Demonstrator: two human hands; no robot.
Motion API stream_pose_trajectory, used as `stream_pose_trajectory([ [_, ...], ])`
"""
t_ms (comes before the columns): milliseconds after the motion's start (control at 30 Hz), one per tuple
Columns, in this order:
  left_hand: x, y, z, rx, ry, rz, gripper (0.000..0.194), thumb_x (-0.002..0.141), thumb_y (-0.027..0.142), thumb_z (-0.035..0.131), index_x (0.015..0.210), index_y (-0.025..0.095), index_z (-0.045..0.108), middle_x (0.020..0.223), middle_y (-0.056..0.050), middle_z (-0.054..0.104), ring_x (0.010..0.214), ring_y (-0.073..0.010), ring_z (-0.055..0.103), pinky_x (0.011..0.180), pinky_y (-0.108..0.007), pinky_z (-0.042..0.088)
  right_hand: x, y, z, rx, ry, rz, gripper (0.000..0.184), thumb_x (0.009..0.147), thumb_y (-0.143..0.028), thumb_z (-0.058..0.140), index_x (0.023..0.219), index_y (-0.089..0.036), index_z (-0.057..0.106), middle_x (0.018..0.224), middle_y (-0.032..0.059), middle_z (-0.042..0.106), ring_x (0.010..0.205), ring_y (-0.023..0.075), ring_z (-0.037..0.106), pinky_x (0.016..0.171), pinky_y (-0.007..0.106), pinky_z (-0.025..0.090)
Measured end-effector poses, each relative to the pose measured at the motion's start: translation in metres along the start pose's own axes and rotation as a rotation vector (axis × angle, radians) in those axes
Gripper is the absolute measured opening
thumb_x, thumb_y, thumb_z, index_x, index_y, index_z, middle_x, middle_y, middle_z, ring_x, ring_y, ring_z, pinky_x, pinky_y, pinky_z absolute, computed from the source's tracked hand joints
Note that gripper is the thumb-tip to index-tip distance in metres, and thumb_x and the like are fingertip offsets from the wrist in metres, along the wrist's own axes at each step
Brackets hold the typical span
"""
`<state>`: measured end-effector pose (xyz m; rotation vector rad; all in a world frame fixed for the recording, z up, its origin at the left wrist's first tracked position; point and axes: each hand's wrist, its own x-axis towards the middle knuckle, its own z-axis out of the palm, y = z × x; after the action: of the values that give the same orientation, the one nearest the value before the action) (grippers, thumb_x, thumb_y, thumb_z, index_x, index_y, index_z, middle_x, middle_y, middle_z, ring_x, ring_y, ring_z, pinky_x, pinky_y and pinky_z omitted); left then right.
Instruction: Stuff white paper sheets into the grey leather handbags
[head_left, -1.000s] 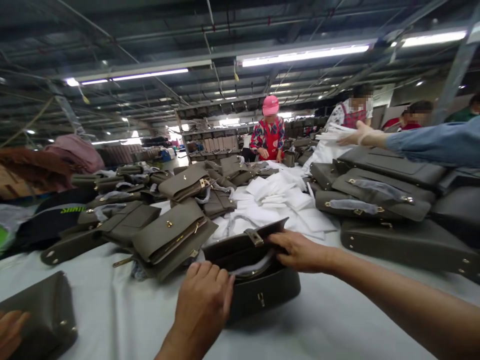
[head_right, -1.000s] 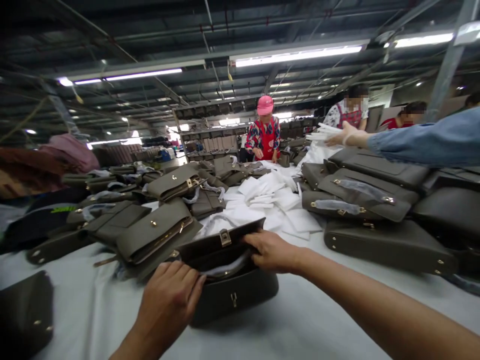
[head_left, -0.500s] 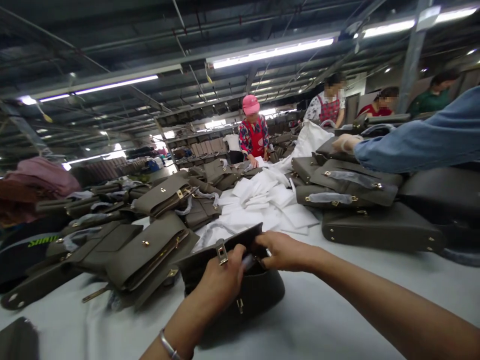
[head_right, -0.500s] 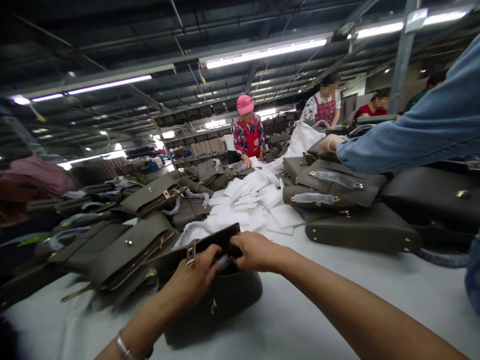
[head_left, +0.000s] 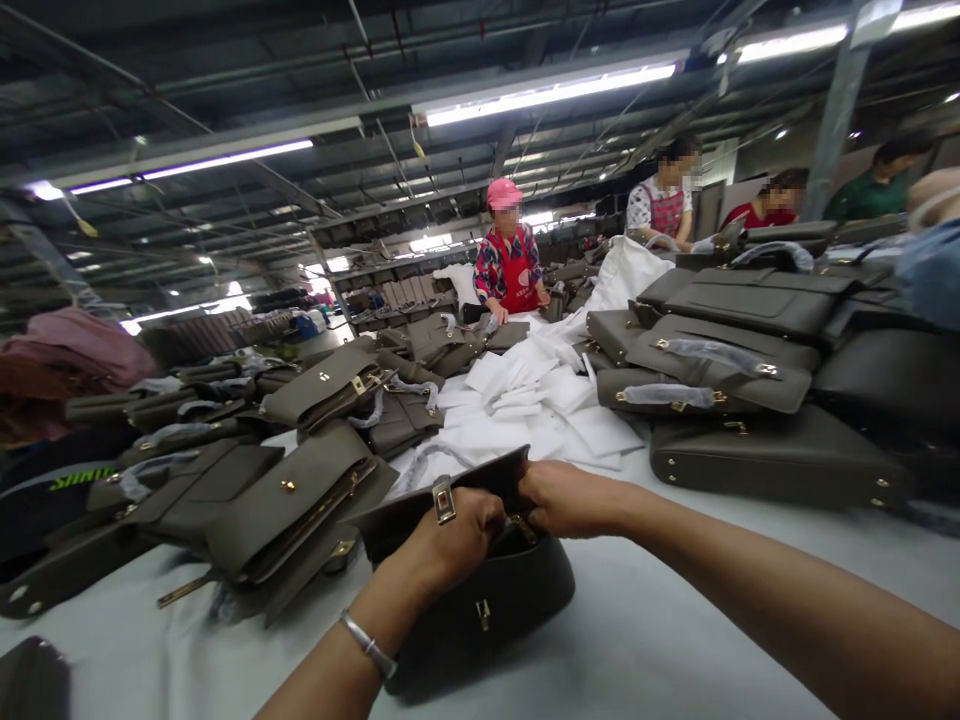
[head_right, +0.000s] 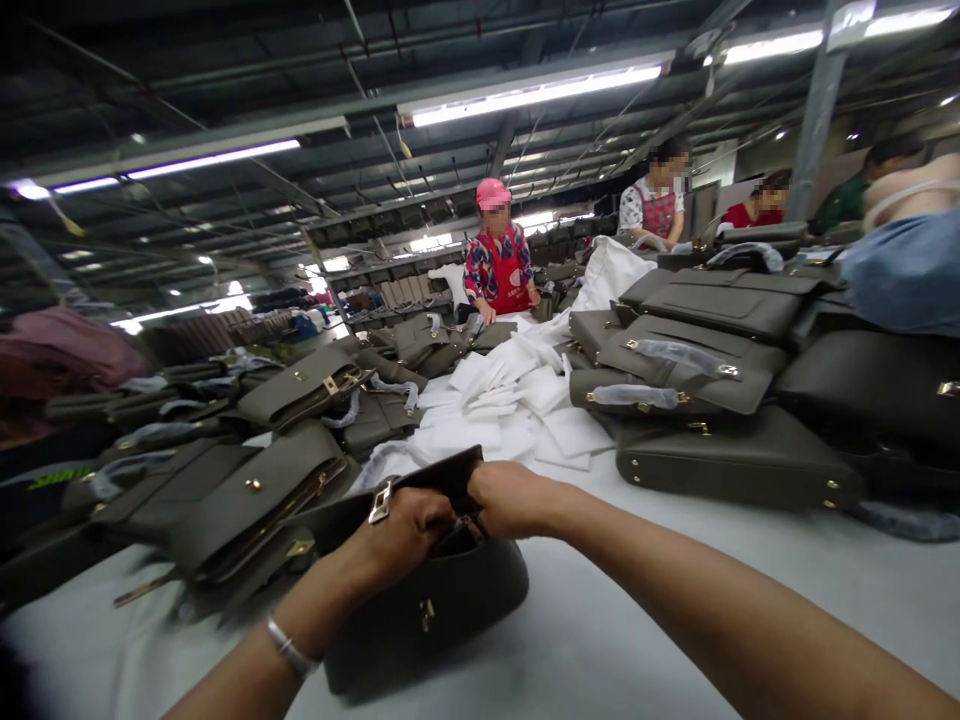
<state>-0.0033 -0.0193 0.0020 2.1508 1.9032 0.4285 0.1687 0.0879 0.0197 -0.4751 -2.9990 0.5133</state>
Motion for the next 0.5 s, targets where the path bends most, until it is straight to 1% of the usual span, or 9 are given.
stream_pose_trajectory([
  [67, 0.003, -0.002, 0.001, -0.013, -0.003, 0.035, 0.019, 0.077, 0.007, 0.051, 0.069, 0.016, 0.066, 0.074, 0.000, 0.061, 0.068, -0.0114, 0.055, 0.058, -0.022, 0.033, -0.003, 0.002, 0.002, 0.028, 0.029, -0.027, 0.006, 0.073, -0.012, 0.055, 0.071, -0.013, 0.061, 0.086, 0.0089, 0.061, 0.073, 0.0173, 0.055, 0.060, 0.026, 0.037],
  [133, 0.005, -0.003, 0.002, -0.029, -0.018, 0.067, 0.019, 0.079, 0.010, 0.052, 0.067, 0.016, 0.066, 0.079, -0.001, 0.061, 0.068, -0.0110, 0.054, 0.058, -0.022, 0.033, -0.005, 0.005, 0.005, 0.080, 0.049, -0.062, 0.006, 0.073, -0.010, 0.056, 0.072, -0.013, 0.061, 0.093, 0.0081, 0.059, 0.080, 0.0168, 0.055, 0.067, 0.025, 0.040],
  [233, 0.010, -0.005, 0.007, -0.047, -0.057, 0.091, 0.021, 0.080, 0.012, 0.053, 0.063, 0.017, 0.065, 0.074, 0.000, 0.061, 0.065, -0.0107, 0.053, 0.058, -0.022, 0.033, -0.006, 0.014, 0.011, 0.170, 0.079, -0.109, 0.007, 0.072, -0.007, 0.058, 0.071, -0.013, 0.061, 0.094, 0.0052, 0.058, 0.083, 0.0155, 0.055, 0.071, 0.023, 0.042],
  [300, 0.014, -0.004, 0.010, -0.057, -0.054, 0.052, 0.020, 0.080, 0.013, 0.053, 0.066, 0.017, 0.066, 0.071, 0.000, 0.062, 0.066, -0.0114, 0.055, 0.059, -0.022, 0.035, -0.004, 0.019, 0.015, 0.220, 0.096, -0.137, 0.008, 0.071, -0.005, 0.058, 0.069, -0.013, 0.061, 0.091, 0.0035, 0.058, 0.081, 0.0142, 0.055, 0.069, 0.022, 0.042],
  [400, 0.013, -0.001, 0.011, -0.068, 0.014, -0.076, 0.017, 0.079, 0.016, 0.052, 0.077, 0.018, 0.069, 0.075, -0.002, 0.066, 0.070, -0.0143, 0.059, 0.062, -0.023, 0.039, -0.002, 0.023, 0.017, 0.260, 0.121, -0.149, 0.007, 0.071, -0.006, 0.060, 0.069, -0.013, 0.062, 0.093, 0.0025, 0.059, 0.079, 0.0127, 0.055, 0.066, 0.021, 0.041],
  [433, 0.008, 0.001, 0.010, -0.070, 0.035, -0.102, 0.017, 0.079, 0.017, 0.051, 0.079, 0.018, 0.068, 0.076, -0.002, 0.067, 0.072, -0.0156, 0.060, 0.064, -0.025, 0.041, -0.002, 0.022, 0.016, 0.256, 0.129, -0.132, 0.007, 0.072, -0.007, 0.060, 0.069, -0.013, 0.063, 0.094, 0.0026, 0.059, 0.079, 0.0125, 0.056, 0.065, 0.021, 0.040],
  [500, -0.003, 0.000, 0.009, -0.084, 0.050, -0.103, 0.018, 0.080, 0.021, 0.049, 0.081, 0.019, 0.068, 0.079, -0.003, 0.068, 0.076, -0.0184, 0.062, 0.070, -0.028, 0.044, -0.004, 0.017, 0.012, 0.225, 0.137, -0.067, 0.003, 0.074, -0.012, 0.064, 0.071, -0.013, 0.065, 0.093, 0.0020, 0.060, 0.076, 0.0124, 0.055, 0.061, 0.020, 0.039],
])
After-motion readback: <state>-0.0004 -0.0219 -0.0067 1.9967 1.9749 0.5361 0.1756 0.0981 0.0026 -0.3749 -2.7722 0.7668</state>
